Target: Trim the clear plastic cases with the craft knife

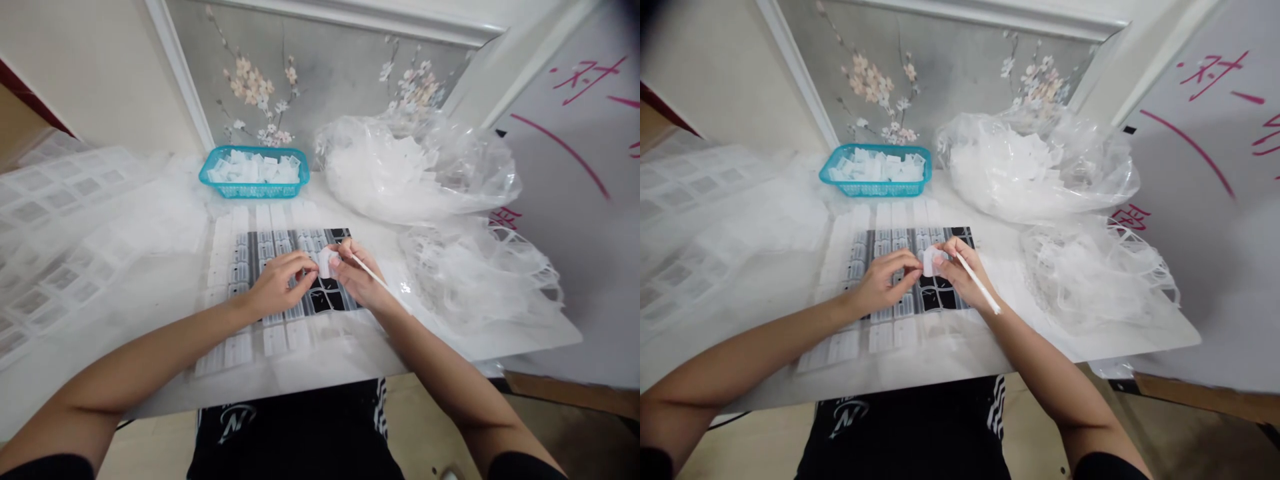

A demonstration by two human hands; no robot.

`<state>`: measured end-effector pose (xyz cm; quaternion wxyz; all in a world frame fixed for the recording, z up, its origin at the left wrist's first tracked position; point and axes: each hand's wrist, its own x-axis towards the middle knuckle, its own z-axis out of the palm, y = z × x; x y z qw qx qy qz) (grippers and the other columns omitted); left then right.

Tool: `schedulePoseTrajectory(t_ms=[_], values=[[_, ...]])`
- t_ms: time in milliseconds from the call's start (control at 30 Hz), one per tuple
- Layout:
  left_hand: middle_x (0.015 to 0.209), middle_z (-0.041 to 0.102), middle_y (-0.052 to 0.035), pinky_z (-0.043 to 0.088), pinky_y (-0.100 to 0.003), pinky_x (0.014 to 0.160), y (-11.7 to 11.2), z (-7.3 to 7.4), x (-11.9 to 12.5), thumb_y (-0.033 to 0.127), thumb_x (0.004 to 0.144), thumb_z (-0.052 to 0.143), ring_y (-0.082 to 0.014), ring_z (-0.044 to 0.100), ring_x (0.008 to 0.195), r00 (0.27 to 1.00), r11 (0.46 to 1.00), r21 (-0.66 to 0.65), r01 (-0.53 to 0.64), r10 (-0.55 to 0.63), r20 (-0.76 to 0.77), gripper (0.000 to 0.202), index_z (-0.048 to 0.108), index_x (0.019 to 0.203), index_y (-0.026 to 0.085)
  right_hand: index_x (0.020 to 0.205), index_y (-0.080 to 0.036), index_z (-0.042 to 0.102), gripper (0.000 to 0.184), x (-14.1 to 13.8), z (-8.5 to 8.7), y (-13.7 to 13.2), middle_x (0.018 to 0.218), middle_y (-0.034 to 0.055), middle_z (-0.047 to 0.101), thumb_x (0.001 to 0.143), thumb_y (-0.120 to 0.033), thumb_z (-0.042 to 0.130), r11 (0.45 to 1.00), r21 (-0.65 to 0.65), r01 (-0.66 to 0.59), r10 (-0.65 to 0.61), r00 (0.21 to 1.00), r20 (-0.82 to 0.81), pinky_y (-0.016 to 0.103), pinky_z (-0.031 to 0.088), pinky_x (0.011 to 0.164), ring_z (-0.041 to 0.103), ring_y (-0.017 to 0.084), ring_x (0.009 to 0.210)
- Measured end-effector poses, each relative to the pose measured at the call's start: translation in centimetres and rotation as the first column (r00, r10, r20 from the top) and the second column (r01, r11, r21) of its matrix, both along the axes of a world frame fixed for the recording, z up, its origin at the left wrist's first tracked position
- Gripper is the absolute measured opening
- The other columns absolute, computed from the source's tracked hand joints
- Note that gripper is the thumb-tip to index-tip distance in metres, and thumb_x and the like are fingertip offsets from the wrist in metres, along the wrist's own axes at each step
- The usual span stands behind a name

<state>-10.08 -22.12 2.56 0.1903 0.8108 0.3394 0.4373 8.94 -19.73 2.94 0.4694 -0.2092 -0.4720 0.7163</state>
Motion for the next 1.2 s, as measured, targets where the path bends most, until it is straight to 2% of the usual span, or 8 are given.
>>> schedulePoseTrajectory(t_ms=[333,467,633,833,933,1000,1100,1200], values=[[0.077,0.06,-0.0019,0.045,-0.027,0.064,0.0,0.0,0.1,0.021,0.092,0.052,-0.0122,0.055,0.068,0.999,0.999,-0.019,-0.045,0.045,0.02,0.012,0.061,0.085,0.018,0.075,-0.023,0.037,0.035,0.0,-0.3,0.2,0.099,0.0013,0.058,0.08,-0.03,0.071,0.977,0.17,0.129,-0.153,0.979,0.137,0.027,0.046,0.068,0.054,0.012,0.077],[0.077,0.056,-0.0004,0.043,-0.025,0.064,0.4,-0.1,-0.1,0.02,0.093,0.05,-0.011,0.054,0.068,1.0,0.999,-0.049,-0.015,0.013,-0.023,0.011,0.058,0.086,0.019,0.074,-0.022,0.038,0.033,-0.1,-0.1,-0.1,0.097,0.0011,0.058,0.081,-0.027,0.069,0.962,0.226,0.152,-0.195,0.964,0.182,0.028,0.045,0.07,0.053,0.013,0.078],[0.081,0.054,-0.0003,0.04,-0.022,0.059,0.4,-0.2,-0.2,0.019,0.094,0.045,-0.0089,0.05,0.064,0.985,1.0,0.024,-0.001,0.005,-0.175,0.009,0.053,0.09,0.018,0.074,-0.023,0.036,0.035,-0.2,-0.3,0.0,0.096,0.0012,0.057,0.08,-0.029,0.07,0.975,0.169,0.144,-0.17,0.974,0.151,0.027,0.044,0.065,0.051,0.013,0.074],[0.085,0.056,-0.0033,0.03,-0.023,0.049,0.9,-1.3,0.2,0.019,0.093,0.04,-0.0111,0.052,0.065,0.886,0.973,0.167,-0.157,0.213,-0.411,0.011,0.051,0.091,0.017,0.075,-0.024,0.035,0.037,-0.2,-0.2,0.0,0.074,-0.0039,0.047,0.077,-0.029,0.072,1.0,-0.022,-0.001,0.003,0.996,0.094,0.025,0.041,0.058,0.048,0.012,0.066],[0.085,0.056,-0.0032,0.035,-0.025,0.054,2.1,-1.3,-0.8,0.021,0.092,0.041,-0.0138,0.054,0.069,0.856,0.934,0.112,-0.338,0.355,-0.377,0.01,0.049,0.088,0.018,0.075,-0.025,0.035,0.038,0.0,0.7,-0.5,0.071,-0.0043,0.044,0.076,-0.029,0.073,0.994,-0.063,-0.088,0.093,0.992,0.088,0.026,0.041,0.054,0.045,0.012,0.061],[0.083,0.055,-0.0025,0.038,-0.026,0.059,2.4,-0.9,-1.4,0.02,0.091,0.041,-0.0147,0.055,0.071,0.87,0.919,0.071,-0.387,0.389,-0.303,0.008,0.048,0.087,0.019,0.076,-0.025,0.036,0.037,0.4,1.2,-0.7,0.073,-0.0033,0.045,0.077,-0.029,0.073,0.997,-0.036,-0.064,0.067,0.992,0.106,0.027,0.042,0.055,0.046,0.012,0.061],[0.076,0.052,-0.0003,0.038,-0.027,0.06,1.7,-0.2,-1.5,0.017,0.09,0.039,-0.013,0.051,0.064,0.929,0.965,-0.021,-0.263,0.247,-0.276,0.008,0.045,0.085,0.019,0.075,-0.025,0.037,0.036,1.0,1.7,-0.4,0.077,-0.002,0.047,0.077,-0.026,0.073,0.999,0.013,0.047,-0.048,0.994,0.098,0.027,0.043,0.057,0.048,0.013,0.065],[0.064,0.046,0.0035,0.034,-0.027,0.055,0.5,-0.1,-1.0,0.015,0.091,0.035,-0.0117,0.044,0.053,0.951,0.987,-0.105,-0.122,0.086,-0.298,0.012,0.042,0.083,0.02,0.075,-0.025,0.036,0.037,1.5,1.9,0.1,0.078,-0.0016,0.048,0.075,-0.025,0.073,0.996,0.017,0.088,-0.089,0.993,0.08,0.027,0.044,0.058,0.05,0.013,0.067]])
